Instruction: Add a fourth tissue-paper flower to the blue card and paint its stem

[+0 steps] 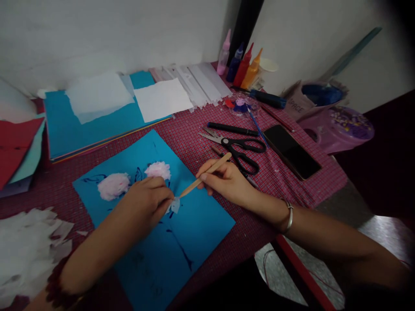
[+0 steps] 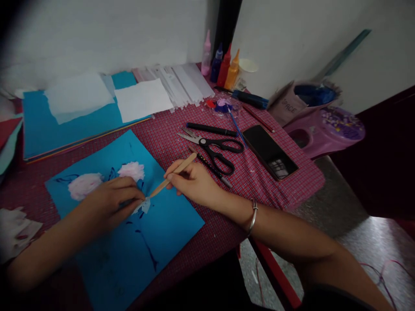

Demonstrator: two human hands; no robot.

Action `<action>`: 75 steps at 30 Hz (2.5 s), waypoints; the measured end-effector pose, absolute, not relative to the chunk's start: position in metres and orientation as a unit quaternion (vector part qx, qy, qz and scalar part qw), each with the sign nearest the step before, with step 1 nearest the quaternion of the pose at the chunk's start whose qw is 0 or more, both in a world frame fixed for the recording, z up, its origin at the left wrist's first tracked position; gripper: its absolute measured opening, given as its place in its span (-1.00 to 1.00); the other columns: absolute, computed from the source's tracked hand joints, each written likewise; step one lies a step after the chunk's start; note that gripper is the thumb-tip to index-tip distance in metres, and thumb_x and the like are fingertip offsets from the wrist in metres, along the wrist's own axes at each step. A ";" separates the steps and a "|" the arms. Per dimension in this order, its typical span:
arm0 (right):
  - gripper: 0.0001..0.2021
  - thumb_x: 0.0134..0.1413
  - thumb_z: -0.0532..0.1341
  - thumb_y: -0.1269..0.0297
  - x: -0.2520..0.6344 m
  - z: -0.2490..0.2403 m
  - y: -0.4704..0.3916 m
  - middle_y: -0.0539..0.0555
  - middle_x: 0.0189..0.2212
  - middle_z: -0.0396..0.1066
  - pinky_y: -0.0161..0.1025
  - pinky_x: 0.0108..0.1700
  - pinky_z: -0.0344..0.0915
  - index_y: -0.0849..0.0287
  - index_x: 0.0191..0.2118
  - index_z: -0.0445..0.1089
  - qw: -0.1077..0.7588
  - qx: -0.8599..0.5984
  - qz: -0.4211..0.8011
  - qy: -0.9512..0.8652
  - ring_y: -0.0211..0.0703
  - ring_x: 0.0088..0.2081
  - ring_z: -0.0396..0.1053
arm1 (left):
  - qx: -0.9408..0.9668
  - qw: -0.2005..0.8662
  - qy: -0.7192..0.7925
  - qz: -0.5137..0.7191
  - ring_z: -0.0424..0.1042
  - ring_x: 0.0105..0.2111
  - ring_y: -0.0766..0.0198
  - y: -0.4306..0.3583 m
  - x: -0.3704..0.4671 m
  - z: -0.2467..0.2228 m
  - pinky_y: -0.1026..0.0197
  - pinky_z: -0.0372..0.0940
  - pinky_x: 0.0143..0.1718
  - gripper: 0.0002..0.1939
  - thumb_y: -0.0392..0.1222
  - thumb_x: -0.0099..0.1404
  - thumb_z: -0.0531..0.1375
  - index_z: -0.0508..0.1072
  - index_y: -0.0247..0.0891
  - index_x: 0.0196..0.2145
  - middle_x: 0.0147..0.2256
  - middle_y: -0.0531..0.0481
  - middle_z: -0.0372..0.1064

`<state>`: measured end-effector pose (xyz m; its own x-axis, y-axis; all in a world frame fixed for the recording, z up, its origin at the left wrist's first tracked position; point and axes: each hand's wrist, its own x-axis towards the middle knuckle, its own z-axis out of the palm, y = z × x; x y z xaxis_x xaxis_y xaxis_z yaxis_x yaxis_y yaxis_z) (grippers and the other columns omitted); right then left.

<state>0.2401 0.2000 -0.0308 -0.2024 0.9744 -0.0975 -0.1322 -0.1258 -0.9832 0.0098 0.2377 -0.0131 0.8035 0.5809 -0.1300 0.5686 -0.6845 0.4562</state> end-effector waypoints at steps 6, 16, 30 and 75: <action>-0.97 0.04 0.18 0.42 0.238 -0.030 0.197 -0.07 -0.59 0.35 -0.43 -0.56 0.23 0.21 -0.39 0.31 0.413 -0.454 0.629 -0.477 -0.36 -0.57 0.31 | 0.913 0.268 0.309 0.018 0.32 -0.31 0.14 0.239 0.008 -0.013 0.08 0.21 -0.26 -0.72 -0.25 0.34 -0.01 0.48 -0.26 -0.37 -0.39 -0.07 0.33; -0.93 0.12 0.18 0.34 0.234 -0.034 0.195 0.00 -0.48 0.43 -0.41 -0.54 0.26 0.22 -0.29 0.37 0.420 -0.409 0.617 -0.525 -0.35 -0.52 0.33 | 0.913 0.219 0.340 0.052 0.35 -0.35 0.13 0.237 0.002 0.008 0.10 0.18 -0.33 -0.89 -0.21 0.26 0.11 0.42 -0.24 -0.35 -0.40 -0.03 0.35; -0.92 0.11 0.18 0.33 0.235 -0.031 0.197 -0.03 -0.50 0.41 -0.43 -0.57 0.23 0.23 -0.31 0.33 0.441 -0.424 0.609 -0.505 -0.40 -0.58 0.27 | 0.931 0.190 0.311 -0.016 0.35 -0.39 0.11 0.230 0.004 0.002 0.06 0.16 -0.34 -0.87 -0.33 0.21 0.11 0.38 -0.21 -0.47 -0.44 -0.01 0.30; -0.95 0.13 0.15 0.35 0.235 -0.030 0.194 -0.04 -0.49 0.36 -0.39 -0.50 0.20 0.20 -0.33 0.30 0.436 -0.424 0.603 -0.516 -0.35 -0.52 0.26 | 0.930 0.179 0.313 0.076 0.37 -0.30 0.09 0.234 0.006 -0.007 0.01 0.28 -0.27 -0.78 -0.30 0.28 0.05 0.51 -0.30 -0.34 -0.34 -0.11 0.36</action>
